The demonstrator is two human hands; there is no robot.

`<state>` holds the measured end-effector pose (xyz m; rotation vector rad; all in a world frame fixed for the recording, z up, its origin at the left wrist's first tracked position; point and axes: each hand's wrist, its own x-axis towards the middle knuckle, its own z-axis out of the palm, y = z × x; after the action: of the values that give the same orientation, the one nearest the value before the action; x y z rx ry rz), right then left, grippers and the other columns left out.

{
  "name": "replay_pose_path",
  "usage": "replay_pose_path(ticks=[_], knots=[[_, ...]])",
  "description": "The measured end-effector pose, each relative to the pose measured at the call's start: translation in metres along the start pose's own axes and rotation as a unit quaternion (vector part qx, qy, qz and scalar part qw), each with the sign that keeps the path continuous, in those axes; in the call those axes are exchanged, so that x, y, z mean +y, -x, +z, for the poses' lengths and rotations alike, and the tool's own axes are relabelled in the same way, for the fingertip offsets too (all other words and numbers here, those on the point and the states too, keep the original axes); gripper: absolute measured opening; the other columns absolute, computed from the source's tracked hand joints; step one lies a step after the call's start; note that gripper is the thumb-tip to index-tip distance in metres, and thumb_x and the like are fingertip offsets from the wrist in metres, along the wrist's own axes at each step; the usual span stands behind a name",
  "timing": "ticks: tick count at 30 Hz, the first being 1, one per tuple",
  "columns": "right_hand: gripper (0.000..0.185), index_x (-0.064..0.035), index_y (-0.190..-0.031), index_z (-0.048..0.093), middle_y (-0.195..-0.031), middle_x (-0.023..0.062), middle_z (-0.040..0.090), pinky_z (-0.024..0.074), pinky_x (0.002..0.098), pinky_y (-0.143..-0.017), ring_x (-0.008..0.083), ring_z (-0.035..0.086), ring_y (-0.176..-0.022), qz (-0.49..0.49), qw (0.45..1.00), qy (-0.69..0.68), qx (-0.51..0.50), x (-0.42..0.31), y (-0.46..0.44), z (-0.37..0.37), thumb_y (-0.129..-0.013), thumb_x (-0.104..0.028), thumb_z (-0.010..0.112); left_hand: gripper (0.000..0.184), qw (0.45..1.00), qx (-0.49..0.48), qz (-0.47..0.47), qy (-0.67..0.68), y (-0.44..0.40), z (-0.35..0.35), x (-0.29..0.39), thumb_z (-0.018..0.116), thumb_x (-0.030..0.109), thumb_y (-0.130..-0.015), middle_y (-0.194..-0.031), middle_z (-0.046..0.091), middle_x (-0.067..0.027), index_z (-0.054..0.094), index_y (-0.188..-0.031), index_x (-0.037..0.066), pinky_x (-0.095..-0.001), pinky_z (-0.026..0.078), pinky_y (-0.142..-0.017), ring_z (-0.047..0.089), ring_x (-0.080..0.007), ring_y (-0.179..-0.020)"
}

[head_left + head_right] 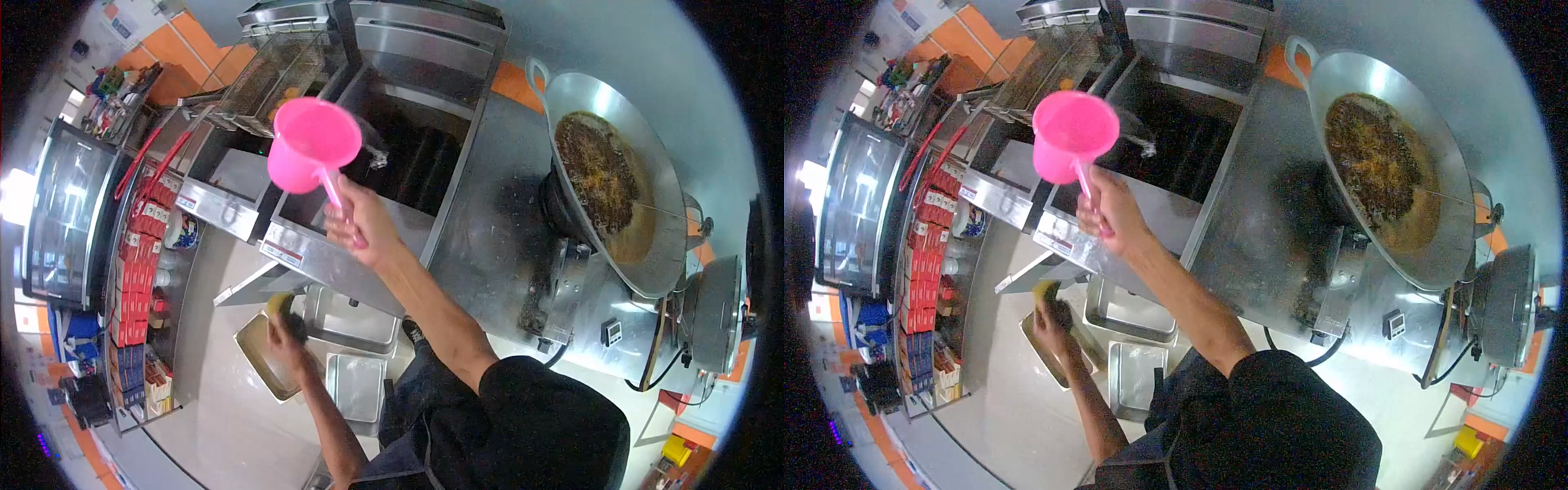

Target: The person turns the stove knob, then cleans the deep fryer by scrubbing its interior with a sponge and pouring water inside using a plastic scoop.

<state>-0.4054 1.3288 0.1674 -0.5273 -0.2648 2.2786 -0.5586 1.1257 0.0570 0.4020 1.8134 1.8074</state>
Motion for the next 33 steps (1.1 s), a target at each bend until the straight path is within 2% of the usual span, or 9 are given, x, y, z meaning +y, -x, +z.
replay_pose_path(ticks=[1,2,5,7,8,15,21,26,33], knots=[[0.027,-0.0088,-0.107,0.050,-0.059,-0.0032,0.042,0.0238,0.0198,-0.030,0.0033,0.033,-0.037,-0.012,0.999,-0.033,0.013,-0.009,-0.013,-0.002,-0.100,-0.034,0.044,0.027,0.997,-0.019,0.020,-0.072,-0.010,0.023,0.004,0.056,0.024,-0.096,-0.095,0.059,-0.0077,0.062,-0.107,0.000,-0.0295,0.048,-0.069,0.058,-0.0169,-0.082],[0.027,-0.0088,-0.107,0.050,-0.059,-0.0032,0.042,0.0238,0.0198,-0.030,0.0033,0.033,-0.037,-0.011,0.999,-0.034,0.018,-0.017,-0.026,-0.007,-0.100,-0.034,0.044,0.025,0.984,-0.038,0.103,-0.141,-0.028,0.040,-0.009,0.058,0.021,-0.094,-0.096,0.057,-0.0096,0.063,-0.104,-0.001,-0.0299,0.047,-0.070,0.057,-0.0186,-0.083],[0.029,-0.0069,-0.109,0.051,-0.059,-0.0030,0.041,0.0245,0.0197,-0.032,0.0030,0.032,-0.038,-0.065,0.996,-0.062,-0.006,-0.039,-0.065,-0.026,-0.100,-0.034,0.043,0.023,0.907,-0.054,0.318,-0.272,-0.075,0.105,-0.034,0.065,0.018,-0.089,-0.102,0.053,-0.0162,0.065,-0.101,-0.002,-0.0358,0.047,-0.074,0.056,-0.0275,-0.089],[0.029,-0.0050,-0.107,0.051,-0.059,-0.0025,0.041,0.0254,0.0189,-0.034,0.0032,0.031,-0.038,-0.101,0.988,-0.115,-0.003,-0.053,-0.087,-0.038,-0.101,-0.032,0.042,0.023,0.841,-0.077,0.408,-0.347,-0.093,0.133,-0.037,0.069,0.019,-0.085,-0.104,0.052,-0.0191,0.066,-0.101,0.002,-0.0426,0.047,-0.078,0.055,-0.0349,-0.094],[0.028,-0.0037,-0.106,0.051,-0.059,-0.0023,0.041,0.0262,0.0185,-0.036,0.0034,0.032,-0.039,-0.114,0.984,-0.132,-0.026,-0.059,-0.092,-0.043,-0.101,-0.030,0.041,0.025,0.828,-0.099,0.412,-0.368,-0.099,0.141,-0.039,0.070,0.022,-0.084,-0.106,0.052,-0.0202,0.067,-0.100,0.004,-0.0465,0.046,-0.081,0.054,-0.0380,-0.098],[0.030,0.0003,-0.110,0.054,-0.059,-0.0019,0.039,0.0298,0.0186,-0.035,0.0036,0.033,-0.038,-0.182,0.963,-0.185,-0.072,-0.087,-0.130,-0.077,-0.101,-0.026,0.042,0.027,0.806,-0.056,0.435,-0.398,-0.105,0.158,-0.058,0.074,0.020,-0.080,-0.110,0.052,-0.0239,0.067,-0.100,0.004,-0.0471,0.046,-0.083,0.053,-0.0405,-0.102],[0.031,0.0013,-0.112,0.053,-0.060,-0.0008,0.040,0.0282,0.0188,-0.033,0.0037,0.034,-0.038,-0.203,0.953,-0.219,-0.048,-0.085,-0.129,-0.082,-0.101,-0.025,0.042,0.027,0.786,-0.060,0.437,-0.434,-0.107,0.160,-0.062,0.072,0.019,-0.081,-0.113,0.050,-0.0258,0.064,-0.102,0.004,-0.0494,0.045,-0.083,0.052,-0.0414,-0.102],[0.032,-0.0026,-0.119,0.052,-0.060,-0.0015,0.041,0.0288,0.0185,-0.032,0.0035,0.034,-0.037,-0.177,0.946,-0.265,-0.058,-0.059,-0.105,-0.072,-0.101,-0.028,0.043,0.026,0.777,-0.046,0.440,-0.447,-0.109,0.161,-0.064,0.072,0.018,-0.081,-0.114,0.049,-0.0260,0.063,-0.101,0.004,-0.0500,0.045,-0.084,0.052,-0.0419,-0.102],[0.035,-0.0011,-0.122,0.052,-0.062,-0.0002,0.042,0.0323,0.0170,-0.032,0.0032,0.035,-0.037,-0.132,0.931,-0.325,-0.104,-0.015,-0.092,-0.059,-0.101,-0.028,0.044,0.025,0.787,-0.059,0.427,-0.442,-0.113,0.160,-0.066,0.072,0.018,-0.080,-0.113,0.049,-0.0252,0.063,-0.100,0.005,-0.0500,0.044,-0.084,0.051,-0.0417,-0.102]])
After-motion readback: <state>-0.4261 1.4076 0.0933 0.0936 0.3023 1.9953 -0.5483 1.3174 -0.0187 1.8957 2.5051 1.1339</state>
